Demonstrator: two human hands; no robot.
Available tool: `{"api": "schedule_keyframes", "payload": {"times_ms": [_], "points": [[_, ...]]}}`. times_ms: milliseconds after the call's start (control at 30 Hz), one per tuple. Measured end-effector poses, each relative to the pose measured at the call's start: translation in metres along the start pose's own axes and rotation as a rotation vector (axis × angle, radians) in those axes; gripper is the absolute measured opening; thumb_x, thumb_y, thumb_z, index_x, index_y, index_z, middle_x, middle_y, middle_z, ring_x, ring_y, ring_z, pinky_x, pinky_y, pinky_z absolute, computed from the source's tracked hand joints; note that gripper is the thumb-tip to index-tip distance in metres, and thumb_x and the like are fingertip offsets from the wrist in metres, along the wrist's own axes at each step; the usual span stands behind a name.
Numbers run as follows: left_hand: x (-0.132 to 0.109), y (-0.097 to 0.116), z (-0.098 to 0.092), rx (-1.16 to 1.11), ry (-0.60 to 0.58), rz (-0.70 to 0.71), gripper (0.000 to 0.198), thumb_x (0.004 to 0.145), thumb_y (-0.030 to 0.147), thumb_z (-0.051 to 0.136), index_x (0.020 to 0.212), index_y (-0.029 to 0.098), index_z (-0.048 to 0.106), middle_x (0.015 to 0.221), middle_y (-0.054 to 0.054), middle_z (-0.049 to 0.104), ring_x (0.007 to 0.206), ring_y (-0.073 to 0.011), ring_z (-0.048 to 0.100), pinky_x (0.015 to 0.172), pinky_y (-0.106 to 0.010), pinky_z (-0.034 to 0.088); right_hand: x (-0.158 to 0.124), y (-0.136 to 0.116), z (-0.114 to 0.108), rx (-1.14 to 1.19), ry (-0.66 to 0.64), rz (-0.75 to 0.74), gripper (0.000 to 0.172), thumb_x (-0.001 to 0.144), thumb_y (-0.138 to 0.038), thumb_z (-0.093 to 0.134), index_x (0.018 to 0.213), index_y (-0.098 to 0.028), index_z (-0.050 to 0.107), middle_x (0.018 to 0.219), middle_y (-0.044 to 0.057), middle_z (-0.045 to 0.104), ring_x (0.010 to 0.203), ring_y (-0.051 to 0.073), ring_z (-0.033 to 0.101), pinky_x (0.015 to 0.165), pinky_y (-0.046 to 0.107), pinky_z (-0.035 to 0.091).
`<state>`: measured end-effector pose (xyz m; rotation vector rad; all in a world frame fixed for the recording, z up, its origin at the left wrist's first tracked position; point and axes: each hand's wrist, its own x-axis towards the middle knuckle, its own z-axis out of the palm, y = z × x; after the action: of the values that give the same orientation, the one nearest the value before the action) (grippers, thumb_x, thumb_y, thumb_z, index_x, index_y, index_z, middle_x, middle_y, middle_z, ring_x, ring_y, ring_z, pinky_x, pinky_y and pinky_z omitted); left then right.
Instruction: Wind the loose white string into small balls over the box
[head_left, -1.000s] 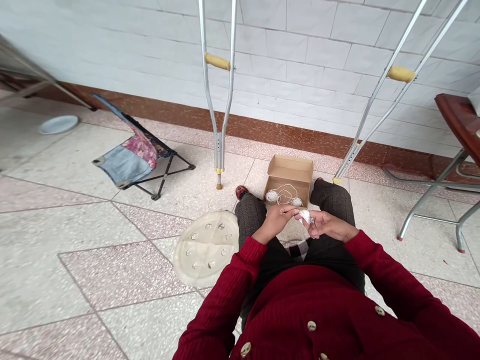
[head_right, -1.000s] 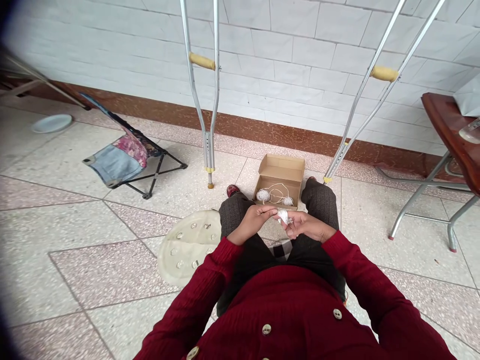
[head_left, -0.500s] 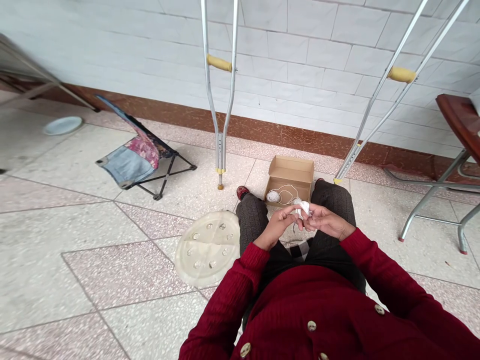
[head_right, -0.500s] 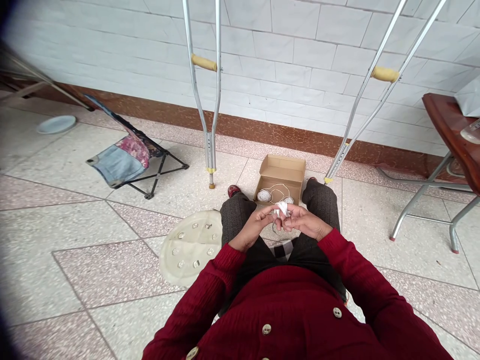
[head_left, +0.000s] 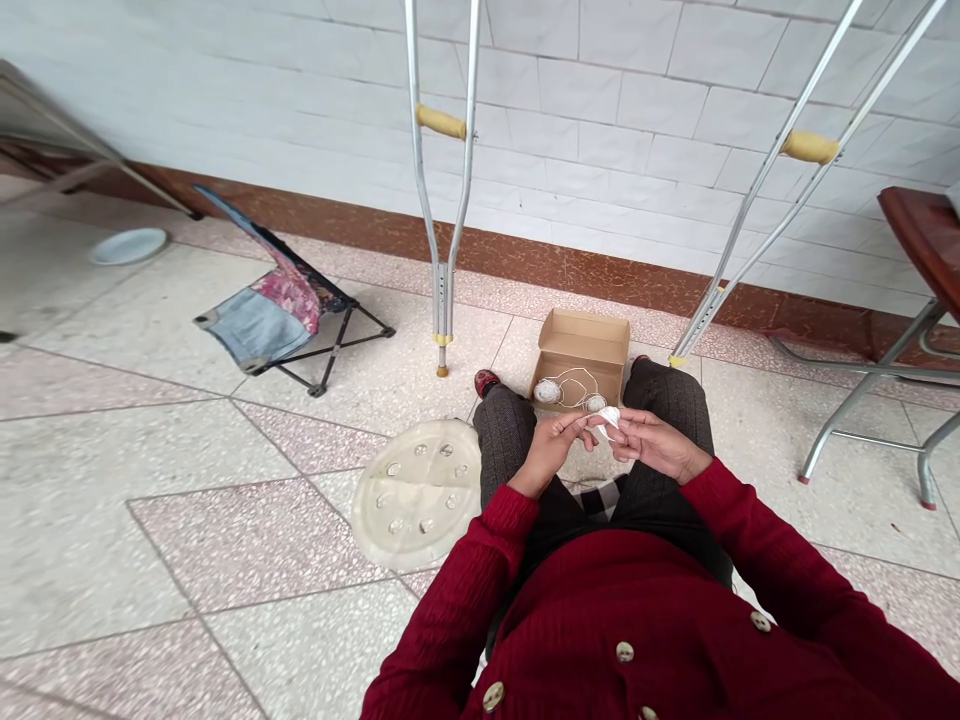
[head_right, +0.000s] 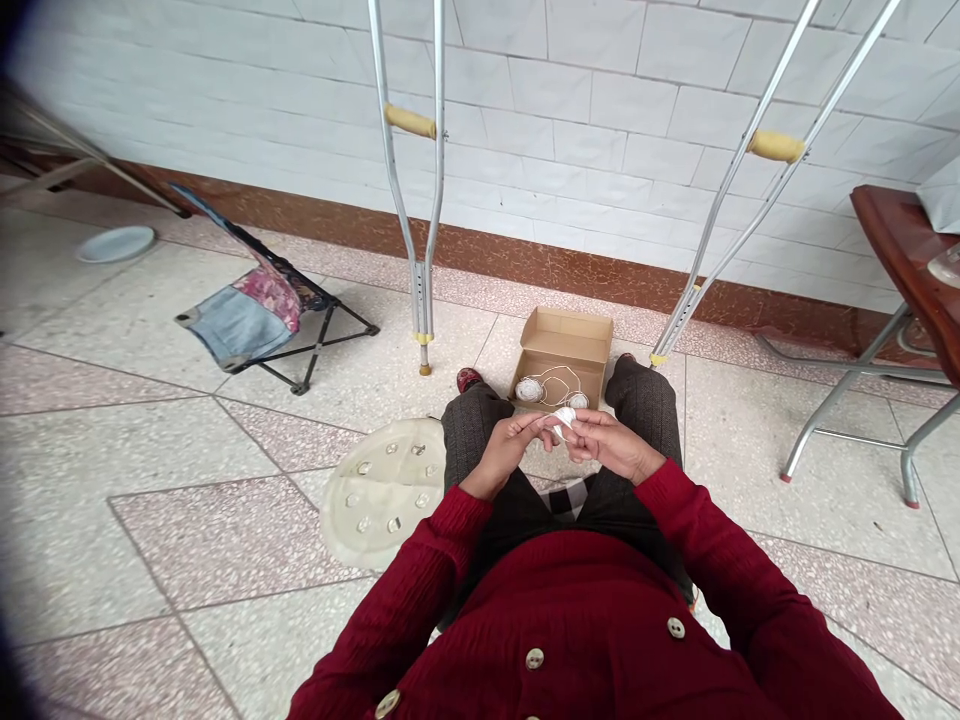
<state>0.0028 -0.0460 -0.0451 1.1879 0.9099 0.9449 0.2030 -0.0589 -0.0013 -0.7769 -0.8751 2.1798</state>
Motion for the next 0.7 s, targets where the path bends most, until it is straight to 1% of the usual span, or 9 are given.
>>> {"api": "schedule_keyframes", "payload": {"times_ms": [100, 167, 300, 367, 433, 500, 600, 633, 700], "points": [[0.002, -0.003, -0.005, 0.034, 0.029, 0.029, 0.037, 0.089, 0.046, 0.057, 0.086, 0.012, 0.073, 0.061, -0.003, 0.066, 0.065, -0.0158, 0.061, 0.076, -0.029, 0.046, 0.001, -0.002, 0.003, 0.014, -0.045, 0.011, 0.036, 0.080, -0.034, 0.072, 0.111, -0.016, 0.069, 0.076, -0.001, 0.045, 0.058, 0.008, 0.033, 0.056, 0.024, 0.030], [0.004, -0.005, -0.008, 0.059, 0.035, 0.037, 0.038, 0.089, 0.047, 0.056, 0.084, 0.012, 0.072, 0.062, -0.004, 0.066, 0.065, -0.0159, 0.061, 0.075, -0.029, 0.045, 0.001, -0.002, 0.004, 0.034, -0.083, 0.007, 0.041, 0.079, -0.032, 0.073, 0.117, -0.017, 0.067, 0.082, 0.000, 0.048, 0.057, 0.007, 0.034, 0.056, 0.024, 0.032], [0.002, -0.011, 0.000, 0.112, 0.010, 0.000, 0.038, 0.091, 0.046, 0.052, 0.086, 0.013, 0.070, 0.059, -0.002, 0.065, 0.060, -0.0150, 0.060, 0.073, -0.028, 0.045, 0.004, 0.000, 0.006, 0.014, -0.104, -0.046, 0.053, 0.077, -0.030, 0.073, 0.128, -0.021, 0.060, 0.097, 0.003, 0.054, 0.061, 0.007, 0.044, 0.062, 0.026, 0.039], [-0.003, -0.013, 0.007, 0.241, 0.010, -0.021, 0.037, 0.094, 0.041, 0.047, 0.082, 0.014, 0.069, 0.059, -0.002, 0.065, 0.059, -0.0145, 0.059, 0.071, -0.027, 0.044, 0.007, 0.002, 0.004, -0.059, -0.092, -0.062, 0.059, 0.078, -0.029, 0.072, 0.133, -0.025, 0.054, 0.111, 0.005, 0.055, 0.067, 0.009, 0.051, 0.068, 0.028, 0.043], [-0.010, -0.013, 0.014, 0.432, 0.001, -0.032, 0.037, 0.095, 0.036, 0.044, 0.074, 0.015, 0.067, 0.060, -0.002, 0.065, 0.059, -0.0140, 0.058, 0.068, -0.026, 0.042, 0.011, 0.006, -0.002, -0.179, -0.062, -0.069, 0.065, 0.078, -0.028, 0.071, 0.139, -0.030, 0.047, 0.125, 0.006, 0.051, 0.073, 0.010, 0.056, 0.075, 0.029, 0.046], [-0.017, -0.009, 0.017, 0.649, -0.049, -0.034, 0.035, 0.094, 0.030, 0.045, 0.068, 0.017, 0.064, 0.061, -0.002, 0.065, 0.059, -0.0141, 0.058, 0.064, -0.025, 0.040, 0.016, 0.010, -0.013, -0.355, -0.011, -0.072, 0.073, 0.076, -0.026, 0.073, 0.142, -0.033, 0.041, 0.134, 0.006, 0.047, 0.073, 0.009, 0.057, 0.074, 0.029, 0.047], [-0.022, 0.001, 0.012, 0.914, -0.119, 0.021, 0.032, 0.093, 0.027, 0.047, 0.068, 0.018, 0.065, 0.064, -0.003, 0.065, 0.064, -0.0159, 0.059, 0.065, -0.025, 0.040, 0.022, 0.017, -0.029, -0.661, 0.062, -0.045, 0.081, 0.070, -0.023, 0.075, 0.142, -0.030, 0.039, 0.127, 0.006, 0.052, 0.065, 0.007, 0.053, 0.062, 0.024, 0.044], [-0.021, 0.005, 0.009, 0.962, -0.115, 0.062, 0.032, 0.094, 0.027, 0.047, 0.070, 0.018, 0.066, 0.066, -0.003, 0.066, 0.067, -0.0167, 0.059, 0.068, -0.026, 0.041, 0.023, 0.019, -0.032, -0.749, 0.067, -0.021, 0.079, 0.069, -0.022, 0.075, 0.140, -0.026, 0.041, 0.120, 0.006, 0.055, 0.063, 0.007, 0.052, 0.058, 0.023, 0.042], [-0.015, 0.012, 0.001, 1.006, -0.084, 0.165, 0.030, 0.095, 0.026, 0.046, 0.078, 0.019, 0.069, 0.074, -0.004, 0.069, 0.072, -0.0176, 0.060, 0.081, -0.030, 0.043, 0.023, 0.022, -0.036, -0.864, 0.032, 0.027, 0.067, 0.069, -0.022, 0.075, 0.131, -0.021, 0.050, 0.105, 0.003, 0.059, 0.060, 0.007, 0.050, 0.054, 0.022, 0.039]]}}
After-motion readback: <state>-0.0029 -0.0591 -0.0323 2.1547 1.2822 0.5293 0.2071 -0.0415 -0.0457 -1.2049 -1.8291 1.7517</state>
